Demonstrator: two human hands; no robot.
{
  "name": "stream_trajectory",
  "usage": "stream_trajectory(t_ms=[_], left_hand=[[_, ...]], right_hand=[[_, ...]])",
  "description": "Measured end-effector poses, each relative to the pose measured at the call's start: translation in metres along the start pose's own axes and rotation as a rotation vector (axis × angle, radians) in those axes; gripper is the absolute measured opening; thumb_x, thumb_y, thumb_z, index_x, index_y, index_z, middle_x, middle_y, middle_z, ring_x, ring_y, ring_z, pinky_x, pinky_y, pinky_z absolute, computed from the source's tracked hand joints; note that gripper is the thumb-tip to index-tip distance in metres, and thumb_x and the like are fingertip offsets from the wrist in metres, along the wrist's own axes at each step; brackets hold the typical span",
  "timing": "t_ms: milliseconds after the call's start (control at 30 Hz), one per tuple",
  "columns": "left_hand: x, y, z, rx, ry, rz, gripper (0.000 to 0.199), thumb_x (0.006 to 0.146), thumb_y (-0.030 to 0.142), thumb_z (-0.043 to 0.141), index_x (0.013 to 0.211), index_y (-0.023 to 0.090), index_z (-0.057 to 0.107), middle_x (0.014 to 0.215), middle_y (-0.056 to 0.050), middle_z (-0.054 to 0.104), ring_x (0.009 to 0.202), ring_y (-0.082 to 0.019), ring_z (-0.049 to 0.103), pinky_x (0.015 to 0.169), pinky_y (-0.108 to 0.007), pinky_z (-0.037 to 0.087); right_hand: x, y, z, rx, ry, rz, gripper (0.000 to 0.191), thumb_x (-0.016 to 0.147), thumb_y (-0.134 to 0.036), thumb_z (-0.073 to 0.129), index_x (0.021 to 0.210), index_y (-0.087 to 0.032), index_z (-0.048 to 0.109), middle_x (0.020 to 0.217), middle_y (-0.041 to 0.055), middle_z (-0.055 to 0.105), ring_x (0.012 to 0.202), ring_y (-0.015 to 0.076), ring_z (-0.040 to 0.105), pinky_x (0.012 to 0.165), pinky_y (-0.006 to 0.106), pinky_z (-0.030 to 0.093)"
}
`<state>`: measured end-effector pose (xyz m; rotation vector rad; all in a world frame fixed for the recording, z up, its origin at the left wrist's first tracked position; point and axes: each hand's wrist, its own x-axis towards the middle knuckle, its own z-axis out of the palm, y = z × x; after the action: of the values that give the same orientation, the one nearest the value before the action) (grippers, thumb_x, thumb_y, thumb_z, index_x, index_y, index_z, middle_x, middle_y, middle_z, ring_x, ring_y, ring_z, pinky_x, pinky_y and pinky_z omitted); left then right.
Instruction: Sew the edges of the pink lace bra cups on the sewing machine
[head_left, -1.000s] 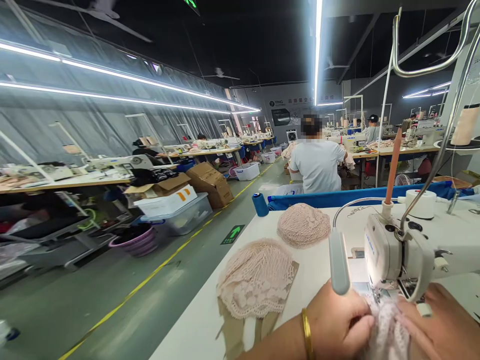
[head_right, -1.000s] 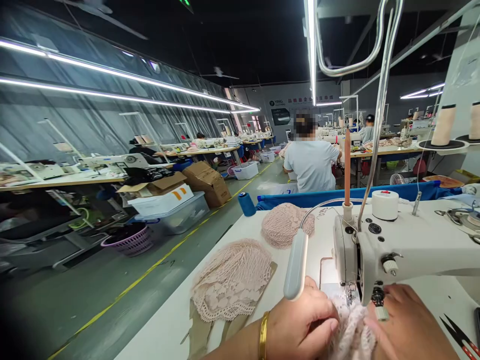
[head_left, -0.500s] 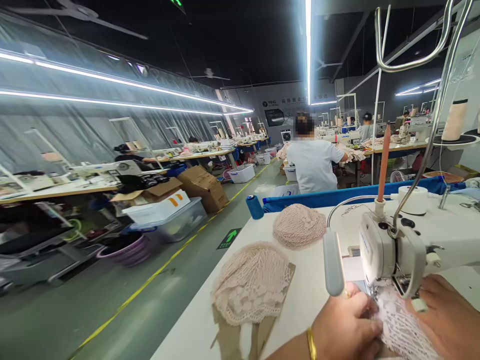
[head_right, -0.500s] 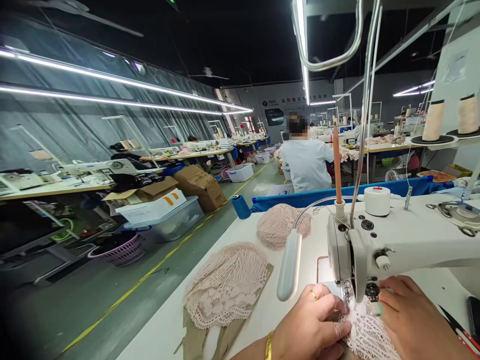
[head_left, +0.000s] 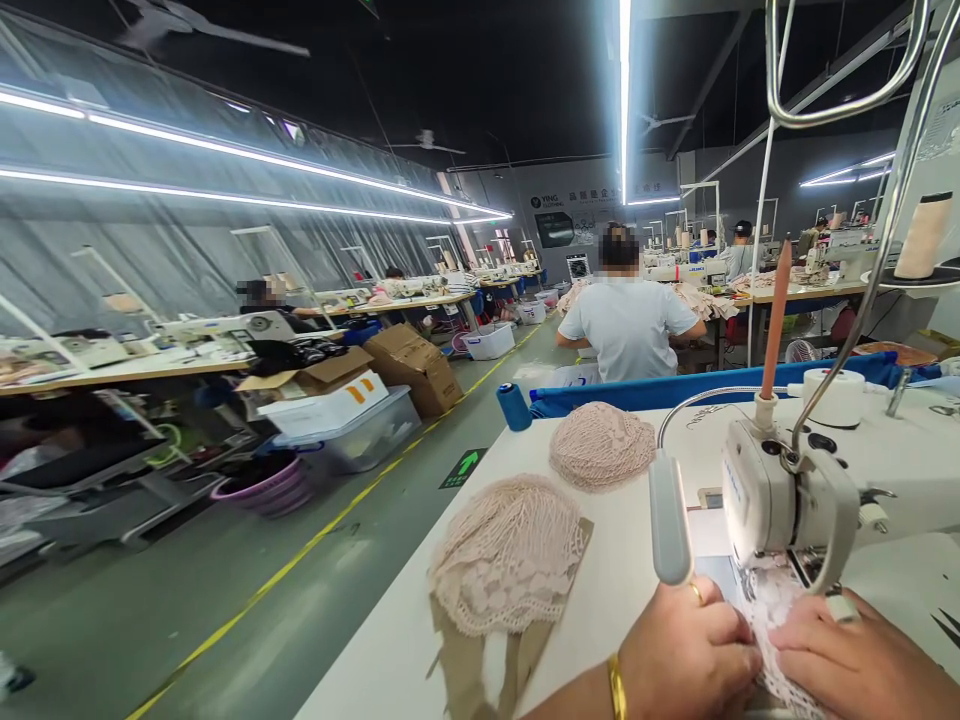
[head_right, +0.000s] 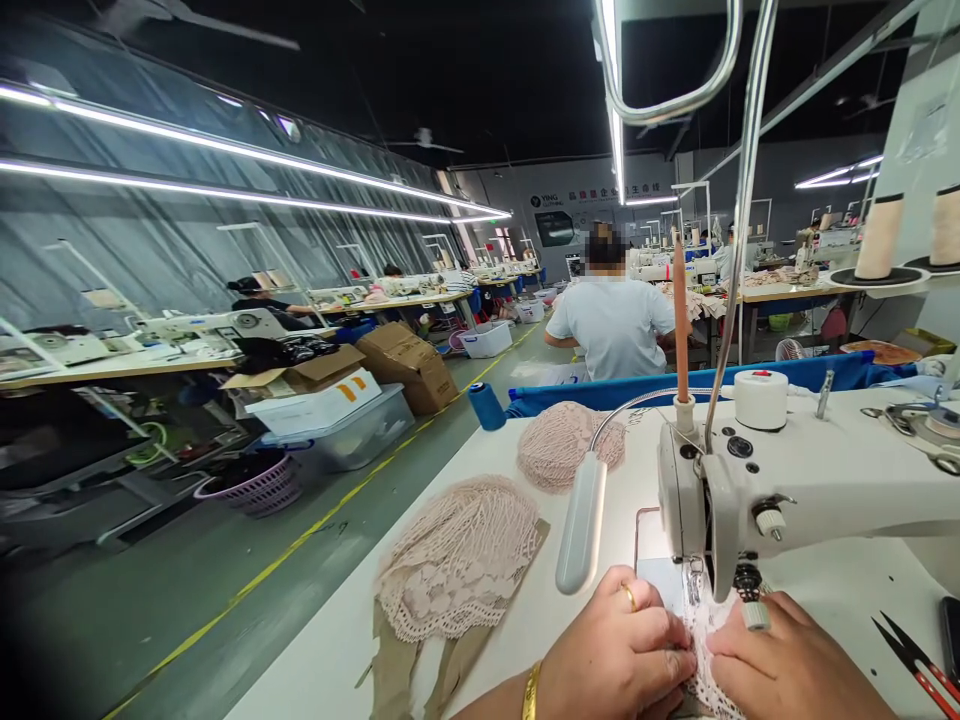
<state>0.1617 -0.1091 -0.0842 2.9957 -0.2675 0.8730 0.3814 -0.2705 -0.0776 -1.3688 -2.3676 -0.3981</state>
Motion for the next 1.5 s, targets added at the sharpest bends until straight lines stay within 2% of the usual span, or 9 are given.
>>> stream_trajectory(t_ms=[100,300,500,633,833,1100,1233,1400,1500], left_hand=[[0.0,0.0,0.0,0.004,-0.043,-0.034,0.012,0.097,0.032,0.068,0.092,0.022,0.071,0.091,-0.002,0.076,0.076,-0.016,0.061,0.075,-0.031,0.047],[0.004,0.003,-0.007,0.018,-0.003,-0.095,0.007,0.095,0.025,0.066,0.09,0.022,0.07,0.09,-0.003,0.076,0.078,-0.019,0.061,0.075,-0.035,0.046],[0.008,0.004,-0.012,0.017,-0.006,-0.12,0.003,0.095,0.021,0.067,0.093,0.021,0.07,0.095,-0.004,0.077,0.083,-0.019,0.063,0.081,-0.035,0.046],[0.004,0.003,-0.006,-0.015,0.025,-0.061,0.006,0.098,0.02,0.066,0.093,0.02,0.07,0.092,-0.003,0.077,0.083,-0.018,0.063,0.076,-0.033,0.045],[0.001,0.003,-0.002,-0.004,0.011,-0.099,0.01,0.101,0.022,0.065,0.094,0.021,0.072,0.094,-0.001,0.078,0.083,-0.018,0.063,0.078,-0.035,0.044],[0.012,0.004,-0.018,-0.007,-0.022,-0.142,0.013,0.1,0.021,0.06,0.095,0.02,0.071,0.089,-0.004,0.075,0.081,-0.021,0.061,0.087,-0.039,0.047],[0.015,0.002,-0.019,-0.01,-0.018,-0.22,0.017,0.103,0.018,0.057,0.097,0.02,0.073,0.094,-0.003,0.077,0.088,-0.021,0.063,0.092,-0.042,0.046],[0.014,-0.004,-0.016,-0.089,-0.016,-0.276,0.02,0.1,0.016,0.057,0.099,0.021,0.076,0.096,-0.004,0.078,0.092,-0.024,0.067,0.094,-0.043,0.048],[0.018,-0.013,-0.015,-0.194,-0.074,-0.525,0.019,0.097,0.017,0.058,0.103,0.021,0.076,0.103,-0.007,0.076,0.099,-0.025,0.068,0.099,-0.044,0.05]], right_hand=[[-0.003,-0.008,0.007,-0.027,0.054,0.083,0.031,0.094,-0.011,0.053,0.114,-0.029,0.069,0.104,0.0001,0.081,0.086,0.021,0.073,0.089,0.034,0.051],[-0.005,-0.008,0.01,-0.05,0.071,0.163,0.043,0.085,-0.004,0.053,0.113,-0.03,0.072,0.108,0.0007,0.083,0.088,0.0227,0.075,0.088,0.034,0.055],[-0.002,-0.002,0.003,-0.048,0.035,0.129,0.056,0.084,-0.003,0.055,0.129,-0.033,0.071,0.112,-0.0009,0.084,0.086,0.0212,0.075,0.082,0.03,0.057],[-0.003,-0.01,0.006,-0.037,0.068,0.136,0.048,0.084,-0.006,0.053,0.121,-0.029,0.073,0.108,0.002,0.083,0.092,0.0234,0.075,0.093,0.035,0.055],[-0.003,-0.013,0.006,-0.055,0.04,0.102,0.052,0.08,-0.002,0.052,0.119,-0.029,0.073,0.107,0.0012,0.082,0.093,0.023,0.075,0.094,0.035,0.054],[0.002,0.001,0.001,-0.023,0.013,0.092,0.06,0.078,-0.001,0.055,0.126,-0.034,0.073,0.11,-0.0023,0.084,0.086,0.0203,0.076,0.08,0.03,0.057],[0.012,0.0,-0.006,-0.135,0.061,0.09,0.058,0.077,-0.003,0.055,0.124,-0.032,0.073,0.11,-0.0037,0.085,0.079,0.019,0.075,0.072,0.03,0.055],[0.015,-0.001,-0.003,-0.298,0.125,0.098,0.055,0.079,-0.007,0.054,0.128,-0.024,0.072,0.109,0.001,0.085,0.078,0.0192,0.078,0.067,0.03,0.058],[0.006,0.005,0.009,-0.335,0.088,0.091,0.058,0.085,-0.006,0.052,0.138,-0.022,0.067,0.116,0.0031,0.085,0.09,0.0209,0.081,0.071,0.03,0.061]])
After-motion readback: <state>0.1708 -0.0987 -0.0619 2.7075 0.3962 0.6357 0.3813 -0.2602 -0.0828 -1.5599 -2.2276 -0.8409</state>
